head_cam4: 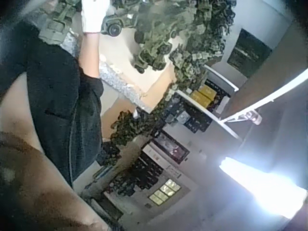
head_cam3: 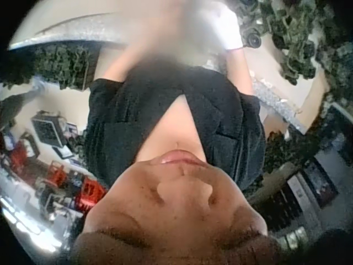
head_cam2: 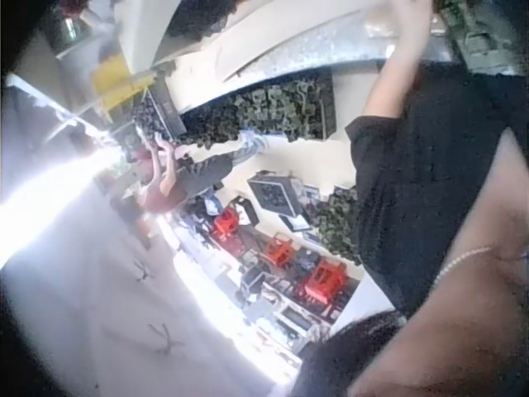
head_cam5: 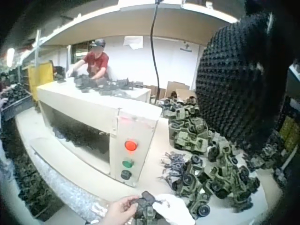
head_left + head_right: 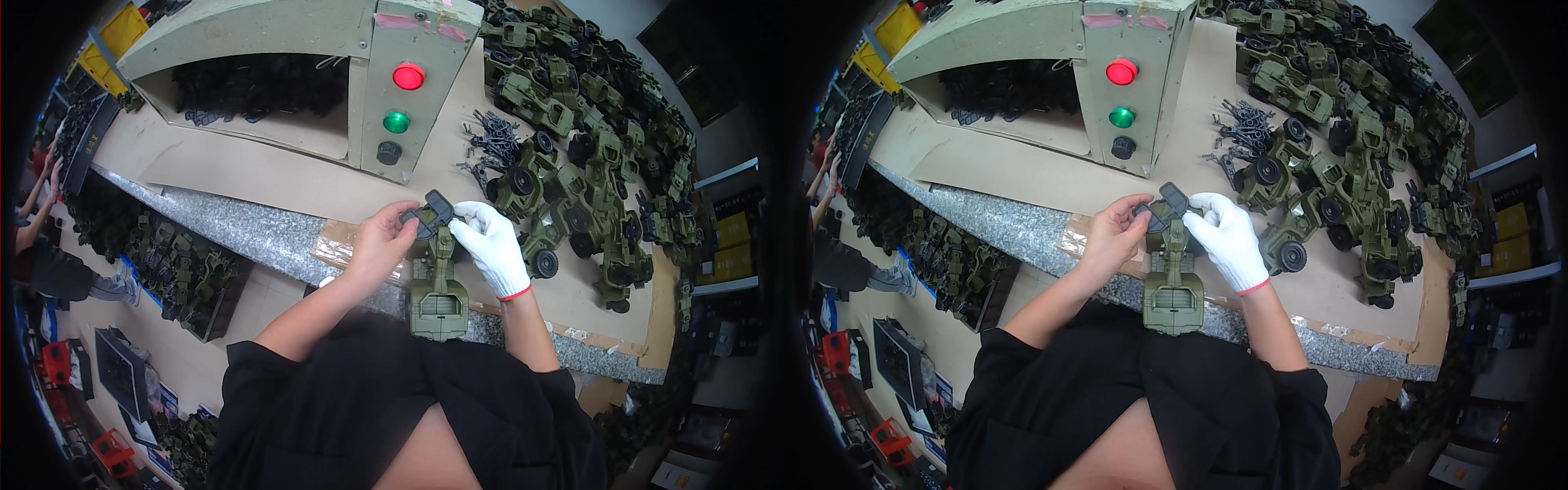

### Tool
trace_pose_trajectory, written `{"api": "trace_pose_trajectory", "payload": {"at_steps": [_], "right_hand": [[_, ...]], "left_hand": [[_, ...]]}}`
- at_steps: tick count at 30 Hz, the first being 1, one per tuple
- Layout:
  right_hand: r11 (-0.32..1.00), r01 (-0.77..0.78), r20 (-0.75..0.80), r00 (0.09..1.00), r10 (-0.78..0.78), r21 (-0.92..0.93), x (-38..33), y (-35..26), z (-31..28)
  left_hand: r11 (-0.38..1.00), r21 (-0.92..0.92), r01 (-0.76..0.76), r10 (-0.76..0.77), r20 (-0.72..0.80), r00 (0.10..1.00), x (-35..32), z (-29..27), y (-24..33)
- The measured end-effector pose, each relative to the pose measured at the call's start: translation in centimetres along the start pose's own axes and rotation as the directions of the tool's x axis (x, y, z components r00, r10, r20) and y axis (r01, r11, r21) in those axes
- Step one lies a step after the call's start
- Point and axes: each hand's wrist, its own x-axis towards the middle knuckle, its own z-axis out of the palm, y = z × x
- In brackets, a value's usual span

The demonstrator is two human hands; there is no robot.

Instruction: The person assembles plastic components onto toy vehicles by hand.

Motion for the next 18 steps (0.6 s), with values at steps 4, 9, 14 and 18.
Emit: {"api": "trace_pose_trajectory", "payload": {"at_steps": [4, 9, 14, 18], "right_hand": [[0.999, 0.004, 0.079, 0.997, -0.007, 0.036, 0.2, 0.7, -0.6], [0.997, -0.013, 0.135, 0.991, 0.003, 0.073, 1.0, 1.4, -0.7], [0.990, 0.133, 0.113, 0.984, -0.138, 0.051, 1.1, 2.3, -0.3], [0.990, 0.142, 0.056, 0.988, -0.143, 0.013, 0.8, 1.7, 0.2]], "left_hand": [[0.996, 0.018, 0.088, -0.088, 0.031, 0.996, -0.3, -0.1, 0.6], [0.994, 0.092, 0.066, -0.062, -0.040, 0.997, 0.0, 0.2, 0.6], [0.977, 0.191, 0.099, -0.102, 0.006, 0.995, 1.0, 0.1, 2.3], [0.941, 0.267, 0.209, -0.239, 0.083, 0.968, 1.8, -0.2, 3.1]]}}
